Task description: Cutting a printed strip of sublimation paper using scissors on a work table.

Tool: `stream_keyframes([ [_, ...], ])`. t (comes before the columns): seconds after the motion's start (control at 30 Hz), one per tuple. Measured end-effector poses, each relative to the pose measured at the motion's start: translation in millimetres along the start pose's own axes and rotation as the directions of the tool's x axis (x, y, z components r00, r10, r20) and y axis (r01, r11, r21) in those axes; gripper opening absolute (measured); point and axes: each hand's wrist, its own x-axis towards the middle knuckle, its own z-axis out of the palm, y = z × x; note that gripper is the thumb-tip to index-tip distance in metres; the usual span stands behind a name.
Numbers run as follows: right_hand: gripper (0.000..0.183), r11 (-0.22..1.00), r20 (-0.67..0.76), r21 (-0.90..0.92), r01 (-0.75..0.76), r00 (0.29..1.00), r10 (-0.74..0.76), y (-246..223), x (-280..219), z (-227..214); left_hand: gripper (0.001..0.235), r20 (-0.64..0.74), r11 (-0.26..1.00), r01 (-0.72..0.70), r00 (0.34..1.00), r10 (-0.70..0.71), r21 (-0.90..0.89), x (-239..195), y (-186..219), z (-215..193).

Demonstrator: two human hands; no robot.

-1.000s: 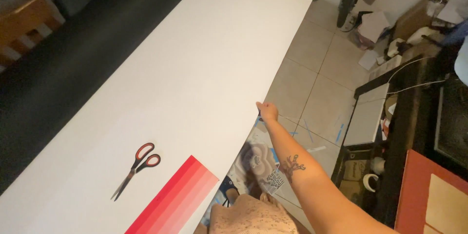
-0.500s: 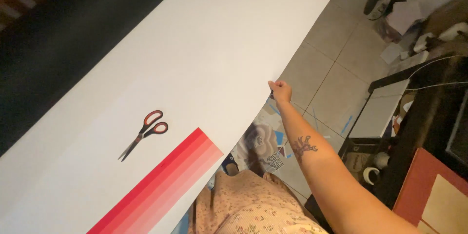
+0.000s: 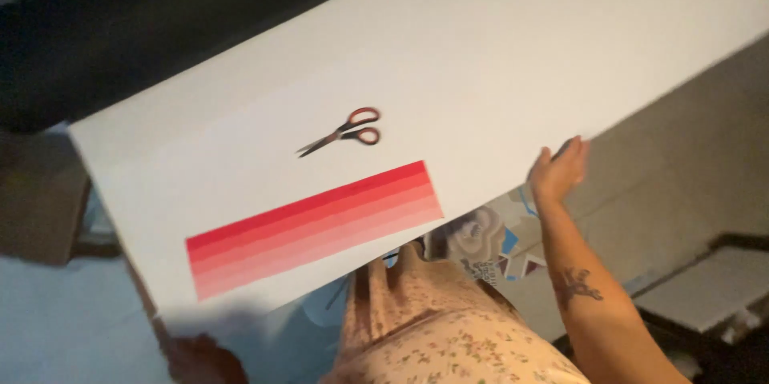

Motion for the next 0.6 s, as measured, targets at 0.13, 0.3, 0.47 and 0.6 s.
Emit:
stream_keyframes([
  [0.13, 0.058, 0.99, 0.201, -0.091, 0.111, 0.975, -0.091, -37.9, -20.7, -23.1, 0.028, -0.314, 0.976, 0.108, 0.935, -0.164, -0.187, -24.2, -114.5, 113.7],
  [0.3, 0.058, 0.999, 0.404, -0.042, 0.029, 0.915, -0.01, -129.1, -52.6, -101.1, 0.029, 0.316, -0.059, 0.448, 0.524, -0.791, -0.892, -11.5, -122.5, 146.8],
  [0.47, 0.065, 0.94, 0.385, 0.18, -0.288, 0.9, 0.202, -118.9, -51.3, -78.2, 0.026, 0.284, -0.045, 0.449, 0.482, -0.829, -0.893, 2.6, -133.0, 135.3],
  [0.6, 0.021, 0.685, 0.295, 0.28, -0.672, 0.739, 0.605, -74.3, -21.3, -35.8, 0.024, 0.211, 0.149, 0.527, 0.56, -0.801, -0.837, 11.4, -139.1, 120.5],
])
